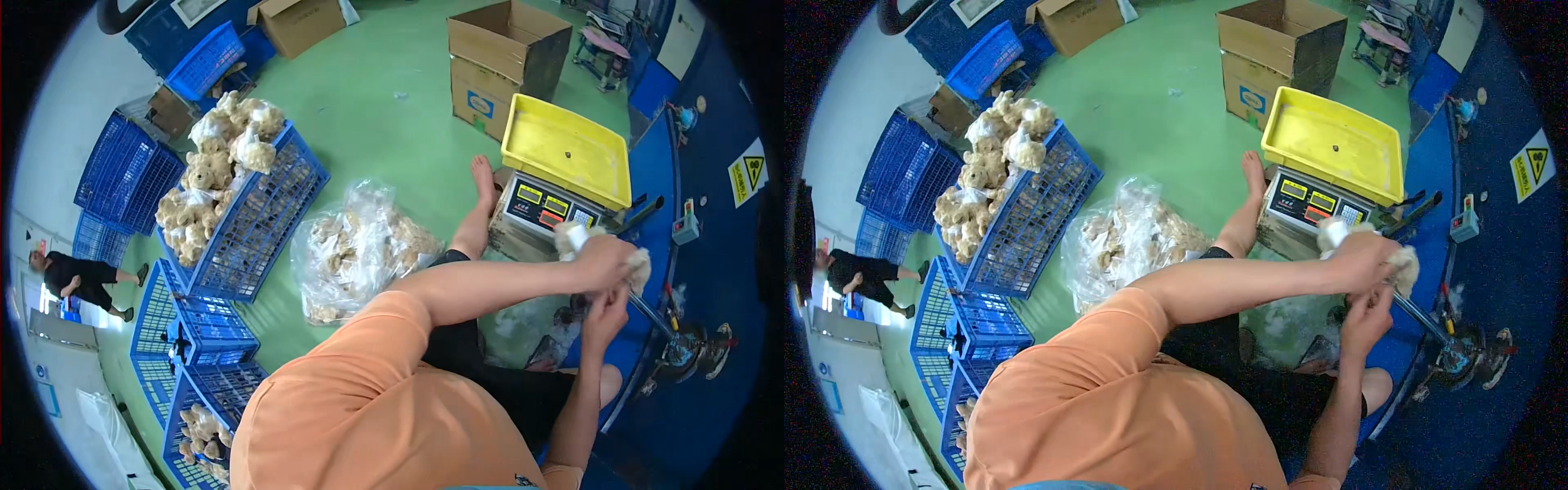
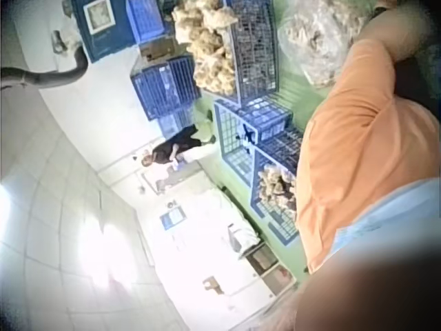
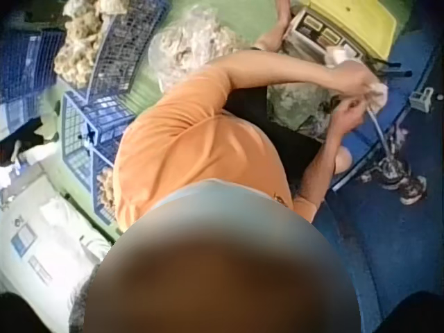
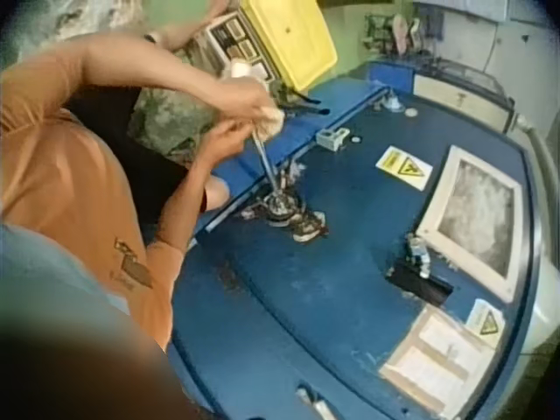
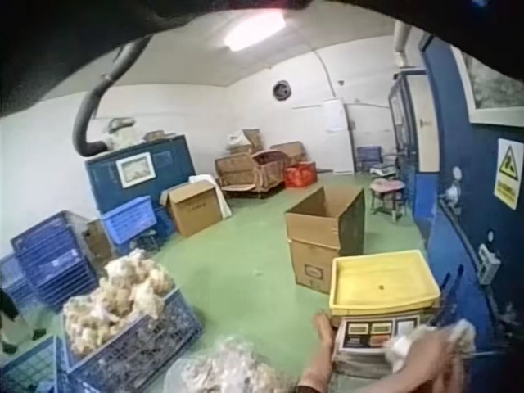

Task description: The recorder is stuffing plush toy bears and weighing them on a digital scale to ensure consistency.

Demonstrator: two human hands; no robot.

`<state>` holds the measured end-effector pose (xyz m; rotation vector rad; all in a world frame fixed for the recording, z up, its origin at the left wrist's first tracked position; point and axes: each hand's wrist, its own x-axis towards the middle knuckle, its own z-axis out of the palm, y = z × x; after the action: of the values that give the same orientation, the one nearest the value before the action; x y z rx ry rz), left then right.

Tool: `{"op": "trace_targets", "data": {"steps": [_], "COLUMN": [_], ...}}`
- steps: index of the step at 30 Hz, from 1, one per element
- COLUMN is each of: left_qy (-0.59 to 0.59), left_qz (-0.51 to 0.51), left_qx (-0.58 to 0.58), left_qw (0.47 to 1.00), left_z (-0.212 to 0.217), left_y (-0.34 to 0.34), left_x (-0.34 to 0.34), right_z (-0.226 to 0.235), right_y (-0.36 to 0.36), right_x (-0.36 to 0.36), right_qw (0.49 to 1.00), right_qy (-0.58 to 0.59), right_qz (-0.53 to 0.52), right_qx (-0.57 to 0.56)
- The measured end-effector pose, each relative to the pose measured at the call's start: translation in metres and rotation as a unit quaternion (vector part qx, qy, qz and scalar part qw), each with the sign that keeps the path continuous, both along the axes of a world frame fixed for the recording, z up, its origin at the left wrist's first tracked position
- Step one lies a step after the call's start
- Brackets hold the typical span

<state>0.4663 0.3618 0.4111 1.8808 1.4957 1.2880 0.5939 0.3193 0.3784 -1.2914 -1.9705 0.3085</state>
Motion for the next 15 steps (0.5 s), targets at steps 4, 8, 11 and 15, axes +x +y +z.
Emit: {"op": "trace_targets", "data": {"steps": [4,8,11,15], "left_qy": [0.08,-0.008,-0.157,-0.427], "left_qz": [-0.14,-0.191,-0.212,-0.223], "left_qx": [0.04,-0.031,-0.18,-0.285], "left_qw": [0.986,0.981,0.948,0.829], "left_z": [0.009,0.011,-0.008,-0.03], "left_y": [0.02,-0.005,-0.026,-0.034], "left_x": [0.013,-0.042,-0.068,-0.034], "right_z": [0.016,0.028,0.049,0.064], "right_y": [0.002,0.008,0.01,0.024], "right_x": [0.039,0.098,0.066,0.056], "right_qw": [0.96,0.947,0.98,0.991], "right_qy": [0.238,0.236,0.085,-0.097], "right_qz": [-0.079,-0.17,-0.18,-0.008], "right_qx": [-0.127,-0.139,-0.012,0.087]}}
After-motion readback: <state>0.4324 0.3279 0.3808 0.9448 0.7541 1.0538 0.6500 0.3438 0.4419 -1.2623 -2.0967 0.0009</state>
